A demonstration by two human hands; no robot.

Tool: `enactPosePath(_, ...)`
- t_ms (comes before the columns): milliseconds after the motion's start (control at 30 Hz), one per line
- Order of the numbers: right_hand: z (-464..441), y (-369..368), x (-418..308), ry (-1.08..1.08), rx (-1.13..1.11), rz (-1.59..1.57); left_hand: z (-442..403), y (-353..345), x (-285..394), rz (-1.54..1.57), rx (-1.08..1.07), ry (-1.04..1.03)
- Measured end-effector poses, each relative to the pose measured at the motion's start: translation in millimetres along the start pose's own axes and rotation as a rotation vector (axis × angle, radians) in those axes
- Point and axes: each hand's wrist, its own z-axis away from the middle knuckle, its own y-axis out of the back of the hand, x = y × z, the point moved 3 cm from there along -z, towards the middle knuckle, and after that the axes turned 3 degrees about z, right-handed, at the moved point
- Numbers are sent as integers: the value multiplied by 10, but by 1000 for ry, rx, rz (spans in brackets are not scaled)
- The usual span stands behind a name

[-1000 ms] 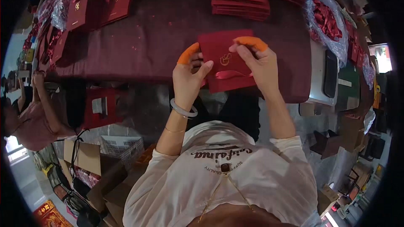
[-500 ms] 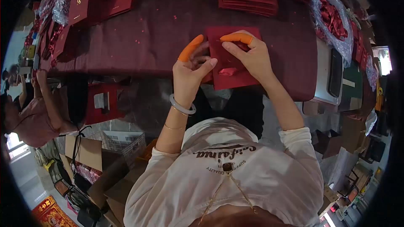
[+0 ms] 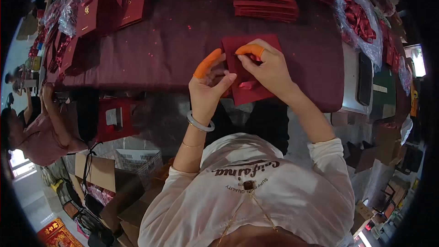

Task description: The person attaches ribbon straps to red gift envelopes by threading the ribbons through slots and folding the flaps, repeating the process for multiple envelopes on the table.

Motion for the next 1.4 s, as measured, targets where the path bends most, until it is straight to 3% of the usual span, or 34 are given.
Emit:
enactPosePath(167,4,-37,-32,214,-88,329,14,-11,-26,-25,25,-5)
enactPosePath(300,-27,-6,-89,272,-207,412,22,-14,-58,-2,23,-7)
enactPosePath(367,-37,-29,-100,406,-269,514,22,-9,-64,-7,21,-3)
enactPosePath(500,-103,9,-89,374,-218,429,30,8,-67,-20,5,8)
enactPosePath(567,-230,70,-58,62,-363,155,31,0,-58,-2,-2,-15)
enactPosePath(633,-303,64,-67,19,-345,120,29,10,-41,-24,11,-36)
enactPosePath(700,-305,87,-37,-364,-478,22,24,18,-38,-56,6,3)
enactPosePath(733,-278,73,-26,-360,-472,23,27,11,-27,-42,6,12)
enactPosePath(900,-33,-106,60,449,-213,308,18,17,-47,29,65,75)
enactPosePath(1100,-93,-91,150,463,-291,196,-6,23,-34,5,79,132)
enactPosePath(1333,-165,-92,200,203,-324,114,-75,17,11,-39,30,225)
enactPosePath(1400,-170,-96,197,242,-321,125,-93,28,-3,-95,4,207)
